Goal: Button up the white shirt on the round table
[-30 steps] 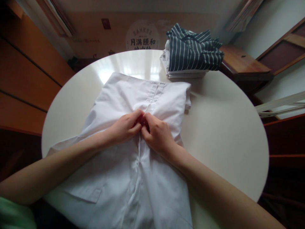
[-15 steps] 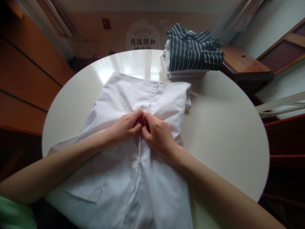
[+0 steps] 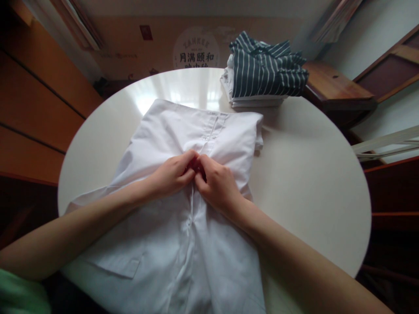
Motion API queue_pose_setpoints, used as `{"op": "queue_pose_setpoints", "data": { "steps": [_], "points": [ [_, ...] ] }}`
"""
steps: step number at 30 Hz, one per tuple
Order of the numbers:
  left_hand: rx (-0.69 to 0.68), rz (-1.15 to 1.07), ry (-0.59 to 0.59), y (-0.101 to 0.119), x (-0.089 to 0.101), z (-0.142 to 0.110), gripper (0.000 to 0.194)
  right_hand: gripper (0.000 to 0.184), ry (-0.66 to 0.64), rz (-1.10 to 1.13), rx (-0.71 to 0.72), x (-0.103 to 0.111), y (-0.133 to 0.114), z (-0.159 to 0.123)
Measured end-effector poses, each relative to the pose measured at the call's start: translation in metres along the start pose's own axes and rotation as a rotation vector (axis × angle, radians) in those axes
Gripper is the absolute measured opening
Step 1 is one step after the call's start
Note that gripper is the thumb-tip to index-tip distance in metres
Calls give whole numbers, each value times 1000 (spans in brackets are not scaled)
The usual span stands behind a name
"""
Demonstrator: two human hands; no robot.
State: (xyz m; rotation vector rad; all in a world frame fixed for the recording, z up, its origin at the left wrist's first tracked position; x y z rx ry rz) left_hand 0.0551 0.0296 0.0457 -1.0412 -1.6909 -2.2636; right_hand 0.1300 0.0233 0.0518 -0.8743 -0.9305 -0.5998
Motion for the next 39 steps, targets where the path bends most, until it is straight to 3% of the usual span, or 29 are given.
{"op": "queue_pose_setpoints", "data": {
  "steps": [39],
  "points": [
    [14, 49, -10, 1, 0, 0, 4, 4, -12, 2, 0, 0, -1, 0]
  ]
}}
Point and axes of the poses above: each hand's wrist, its own z-axis towards the middle knuckle, its own x-axis out of the back of the hand, y = z × x, the point moved 8 cm from there along z, towards the middle knuckle, and after that the axes turned 12 degrees about -z, right-handed, at the moved point
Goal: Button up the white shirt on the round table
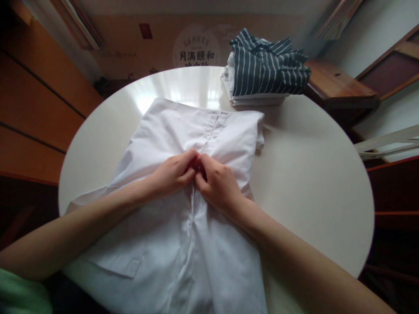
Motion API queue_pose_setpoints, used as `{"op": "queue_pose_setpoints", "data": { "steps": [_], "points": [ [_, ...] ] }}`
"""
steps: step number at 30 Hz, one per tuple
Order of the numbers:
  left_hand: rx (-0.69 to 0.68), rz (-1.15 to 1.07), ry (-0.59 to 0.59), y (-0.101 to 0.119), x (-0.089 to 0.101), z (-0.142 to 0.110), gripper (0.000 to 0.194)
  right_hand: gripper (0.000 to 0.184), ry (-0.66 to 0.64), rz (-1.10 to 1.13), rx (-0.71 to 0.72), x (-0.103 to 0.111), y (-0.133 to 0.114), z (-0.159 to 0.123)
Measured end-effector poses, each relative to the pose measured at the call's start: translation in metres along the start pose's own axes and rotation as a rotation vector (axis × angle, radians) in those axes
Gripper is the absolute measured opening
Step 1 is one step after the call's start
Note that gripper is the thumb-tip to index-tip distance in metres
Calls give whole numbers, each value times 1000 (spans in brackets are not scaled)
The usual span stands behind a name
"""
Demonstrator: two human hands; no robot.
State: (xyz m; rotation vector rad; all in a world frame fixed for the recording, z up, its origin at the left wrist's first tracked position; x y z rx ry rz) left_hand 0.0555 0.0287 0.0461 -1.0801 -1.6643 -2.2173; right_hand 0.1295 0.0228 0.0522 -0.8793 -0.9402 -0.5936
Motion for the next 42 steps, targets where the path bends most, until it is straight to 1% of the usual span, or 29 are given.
{"op": "queue_pose_setpoints", "data": {
  "steps": [8, 21, 36, 42],
  "points": [
    [-4, 11, 1, 2, 1, 0, 6, 6, 6, 3, 2, 1, 0, 0],
    [-13, 7, 4, 2, 1, 1, 6, 4, 19, -2, 4, 1, 0, 0],
    [-24, 19, -17, 1, 0, 0, 3, 5, 7, 26, -24, -1, 3, -1],
    [-17, -13, -20, 3, 1, 0, 4, 4, -5, 39, -20, -1, 1, 0]
  ]
}}
Point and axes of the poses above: each hand's wrist, its own z-axis towards the middle knuckle, its own x-axis out of the back of the hand, y = z × x, the point moved 8 cm from there along z, towards the middle knuckle, and after that the axes turned 12 degrees about -z, right-handed, at the moved point
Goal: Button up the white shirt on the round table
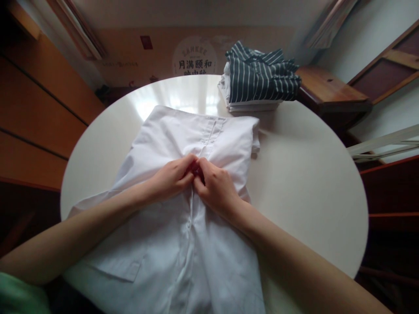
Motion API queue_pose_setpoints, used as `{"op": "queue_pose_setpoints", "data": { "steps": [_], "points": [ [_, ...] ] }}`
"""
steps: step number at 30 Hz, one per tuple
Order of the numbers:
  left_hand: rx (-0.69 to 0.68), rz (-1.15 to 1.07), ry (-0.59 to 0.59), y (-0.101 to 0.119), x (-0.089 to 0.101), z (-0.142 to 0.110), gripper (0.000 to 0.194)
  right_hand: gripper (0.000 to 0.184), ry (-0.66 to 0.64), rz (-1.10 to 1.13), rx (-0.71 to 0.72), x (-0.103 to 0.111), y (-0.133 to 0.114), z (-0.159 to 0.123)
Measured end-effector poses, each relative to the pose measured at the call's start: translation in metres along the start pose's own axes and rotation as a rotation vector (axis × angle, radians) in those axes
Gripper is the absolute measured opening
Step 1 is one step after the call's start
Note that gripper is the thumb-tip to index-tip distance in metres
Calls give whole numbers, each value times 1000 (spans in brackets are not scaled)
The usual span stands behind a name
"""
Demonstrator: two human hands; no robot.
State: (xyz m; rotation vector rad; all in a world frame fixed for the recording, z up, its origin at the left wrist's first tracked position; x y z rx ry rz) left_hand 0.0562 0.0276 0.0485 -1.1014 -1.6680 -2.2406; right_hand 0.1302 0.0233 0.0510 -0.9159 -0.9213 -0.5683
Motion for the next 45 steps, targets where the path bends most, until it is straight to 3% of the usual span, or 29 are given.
{"op": "queue_pose_setpoints", "data": {
  "steps": [8, 17, 22, 28, 38, 45],
  "points": [
    [-44, 2, 13, 1, 0, 0, 4, 3, 20, -7, 5, 1, 0, -1],
    [-66, 54, 4, -2, -3, 2, 5, 6, 125, -128, -128, 10, 13, 2],
    [-49, 89, -9, -3, -4, 2, 7, 22, 147, -318, -96, 9, 13, 3],
    [-50, 143, 21, -3, -3, 2, 9, 39, 12, -403, -16, -5, 13, 3],
    [-57, 122, 34, -4, -4, 1, 14, 37, 57, -300, 63, 1, 11, 6],
    [-76, 111, 25, -3, -5, 2, 12, 34, -6, -282, 135, -5, 8, 6]
  ]
}}
Point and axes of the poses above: each hand's wrist, its own z-axis towards the middle knuckle, its own x-axis out of the back of the hand, y = z × x, the point moved 8 cm from there along z, towards the middle knuckle, and after that the axes turned 12 degrees about -z, right-handed, at the moved point
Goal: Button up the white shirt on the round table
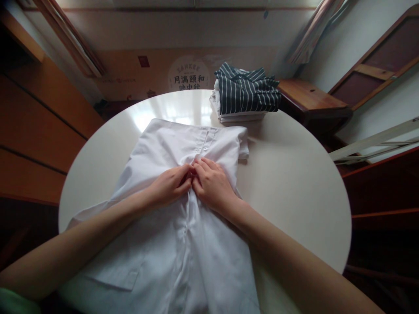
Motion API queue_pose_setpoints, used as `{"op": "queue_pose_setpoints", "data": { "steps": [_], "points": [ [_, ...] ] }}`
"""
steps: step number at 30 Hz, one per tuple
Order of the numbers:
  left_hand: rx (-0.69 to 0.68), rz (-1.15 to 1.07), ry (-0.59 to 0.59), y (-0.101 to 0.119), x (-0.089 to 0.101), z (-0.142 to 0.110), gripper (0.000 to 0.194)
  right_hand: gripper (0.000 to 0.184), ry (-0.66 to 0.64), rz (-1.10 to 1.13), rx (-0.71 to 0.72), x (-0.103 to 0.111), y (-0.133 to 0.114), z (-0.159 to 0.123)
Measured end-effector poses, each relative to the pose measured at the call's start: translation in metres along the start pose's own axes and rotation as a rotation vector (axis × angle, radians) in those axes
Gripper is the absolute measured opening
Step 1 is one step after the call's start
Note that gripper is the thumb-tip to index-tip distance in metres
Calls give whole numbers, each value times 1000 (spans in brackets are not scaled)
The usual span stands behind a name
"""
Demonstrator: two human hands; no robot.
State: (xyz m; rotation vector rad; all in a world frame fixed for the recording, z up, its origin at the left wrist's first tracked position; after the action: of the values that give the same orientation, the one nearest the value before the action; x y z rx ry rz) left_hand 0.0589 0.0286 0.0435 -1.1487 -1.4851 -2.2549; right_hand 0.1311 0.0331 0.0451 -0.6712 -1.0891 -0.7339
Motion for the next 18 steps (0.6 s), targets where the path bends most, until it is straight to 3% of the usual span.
{"op": "queue_pose_setpoints", "data": {
  "steps": [18],
  "points": [
    [-39, 13, -9, 2, -1, 1, 10, 36, -57, -56, -14, -1, 0, 0]
  ]
}}
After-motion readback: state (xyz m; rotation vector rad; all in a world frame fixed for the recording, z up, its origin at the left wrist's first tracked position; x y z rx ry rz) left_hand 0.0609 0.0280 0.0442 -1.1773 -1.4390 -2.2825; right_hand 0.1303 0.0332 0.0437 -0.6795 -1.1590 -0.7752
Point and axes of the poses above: each hand's wrist, its own z-axis towards the middle knuckle, its own x-axis out of the back of the hand, y = z × x, the point moved 8 cm from there along z, towards the middle knuckle, and after that the axes turned 12 degrees about -z, right-handed, at the moved point
